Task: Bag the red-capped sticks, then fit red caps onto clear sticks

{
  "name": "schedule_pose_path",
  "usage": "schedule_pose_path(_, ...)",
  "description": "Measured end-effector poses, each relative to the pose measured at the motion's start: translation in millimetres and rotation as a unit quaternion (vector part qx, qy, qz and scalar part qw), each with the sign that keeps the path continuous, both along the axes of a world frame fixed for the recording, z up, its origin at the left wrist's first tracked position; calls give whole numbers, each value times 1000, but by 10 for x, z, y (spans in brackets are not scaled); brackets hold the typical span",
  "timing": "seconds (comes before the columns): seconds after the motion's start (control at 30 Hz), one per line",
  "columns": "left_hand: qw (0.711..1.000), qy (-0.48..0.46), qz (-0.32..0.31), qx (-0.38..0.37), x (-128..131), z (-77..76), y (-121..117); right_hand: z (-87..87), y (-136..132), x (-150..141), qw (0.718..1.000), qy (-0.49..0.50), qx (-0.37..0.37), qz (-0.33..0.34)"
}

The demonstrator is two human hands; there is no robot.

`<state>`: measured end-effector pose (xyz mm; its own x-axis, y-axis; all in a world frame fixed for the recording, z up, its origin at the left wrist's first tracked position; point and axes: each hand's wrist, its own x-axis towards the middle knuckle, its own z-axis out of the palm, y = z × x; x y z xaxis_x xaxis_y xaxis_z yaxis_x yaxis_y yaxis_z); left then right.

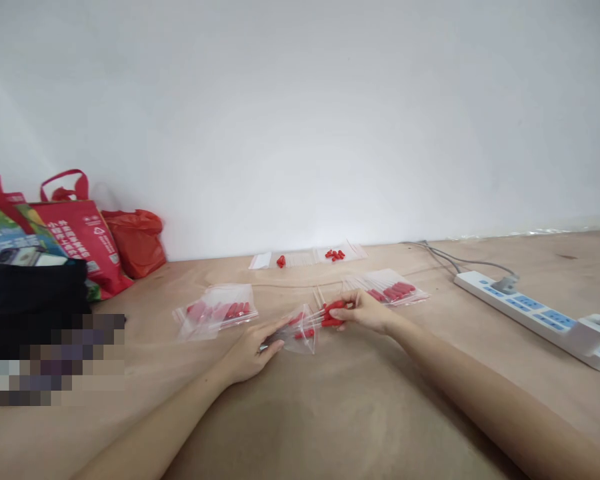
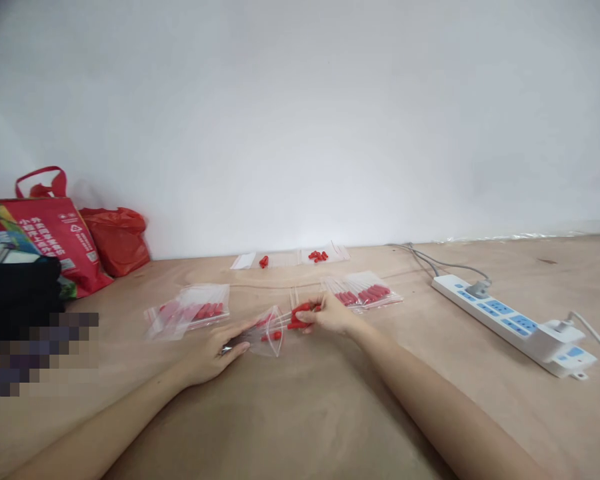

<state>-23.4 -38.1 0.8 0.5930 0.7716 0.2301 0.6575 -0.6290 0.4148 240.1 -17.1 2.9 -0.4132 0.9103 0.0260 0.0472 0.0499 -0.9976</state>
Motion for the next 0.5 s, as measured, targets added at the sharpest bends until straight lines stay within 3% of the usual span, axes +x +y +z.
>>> schedule_pose_path(0.1,1000,13,13,12,-83,16,1,63,102,254,997,33,-69,-32)
schedule_pose_path(0.17,999,22,21,21,-118,21,2,71,171,416,989,48,-104,-89)
schedule_pose_path(0.23,999,29,24,32,-134,20,4,61,231,524,982,72,-89,-153)
schedule_pose_path(0.3,998,37,29,49,-137,5,9,42,269,549,974,60,-29,-217)
schedule_pose_path(0.37,995,41,39,82,-138,-25,18,16,273,489,959,-29,79,-272)
schedule_pose_path(0.43,990,34,43,128,-137,-60,24,-22,244,368,916,-169,213,-296)
schedule_pose_path(0.5,986,21,27,165,-129,-83,20,-71,193,225,854,-301,322,-276)
